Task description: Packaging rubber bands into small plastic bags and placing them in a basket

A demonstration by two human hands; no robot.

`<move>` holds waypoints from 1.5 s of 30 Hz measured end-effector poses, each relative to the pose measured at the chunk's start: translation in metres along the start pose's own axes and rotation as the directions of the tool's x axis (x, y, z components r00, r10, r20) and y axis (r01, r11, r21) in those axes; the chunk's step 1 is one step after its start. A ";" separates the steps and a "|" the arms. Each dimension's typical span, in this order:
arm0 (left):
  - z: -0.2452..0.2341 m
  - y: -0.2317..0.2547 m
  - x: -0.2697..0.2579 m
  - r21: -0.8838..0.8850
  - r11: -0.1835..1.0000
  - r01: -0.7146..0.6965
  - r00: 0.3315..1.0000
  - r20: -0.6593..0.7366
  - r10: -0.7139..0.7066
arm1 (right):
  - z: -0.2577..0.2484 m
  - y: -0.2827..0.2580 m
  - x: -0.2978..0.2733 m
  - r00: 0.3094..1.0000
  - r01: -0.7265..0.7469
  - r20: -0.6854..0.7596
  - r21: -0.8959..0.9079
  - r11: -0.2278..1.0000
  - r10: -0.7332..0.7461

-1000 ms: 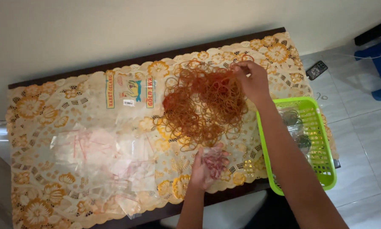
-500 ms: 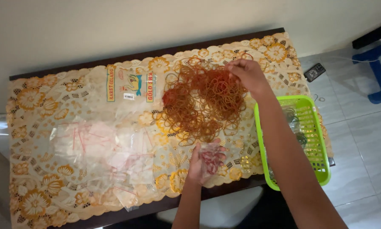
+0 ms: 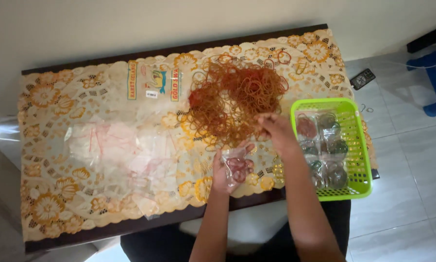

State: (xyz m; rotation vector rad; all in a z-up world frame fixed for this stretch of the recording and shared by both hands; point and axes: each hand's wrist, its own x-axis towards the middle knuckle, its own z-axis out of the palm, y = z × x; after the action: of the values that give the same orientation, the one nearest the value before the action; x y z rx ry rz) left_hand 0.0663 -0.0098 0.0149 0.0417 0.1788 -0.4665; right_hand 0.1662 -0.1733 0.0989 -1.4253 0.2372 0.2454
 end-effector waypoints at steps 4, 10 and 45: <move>-0.043 -0.005 0.000 -0.039 0.998 0.045 0.998 -0.052 -0.047 | -0.026 0.077 -0.017 0.999 -0.042 0.006 0.019 0.999 0.042; -0.020 -0.016 -0.024 0.036 0.998 0.053 0.996 -0.068 -0.050 | -0.022 0.083 -0.073 0.987 -0.078 -0.142 -0.017 0.997 0.074; 0.002 -0.026 -0.053 0.298 0.937 0.184 0.969 -0.214 -0.122 | -0.032 0.070 -0.122 0.990 0.081 -0.058 -0.520 0.850 -0.130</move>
State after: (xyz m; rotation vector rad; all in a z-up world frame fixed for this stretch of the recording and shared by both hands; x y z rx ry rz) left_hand 0.0079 -0.0095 0.0267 0.3914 0.2979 -0.6456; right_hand 0.0277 -0.1994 0.0659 -1.9853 0.1716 0.1566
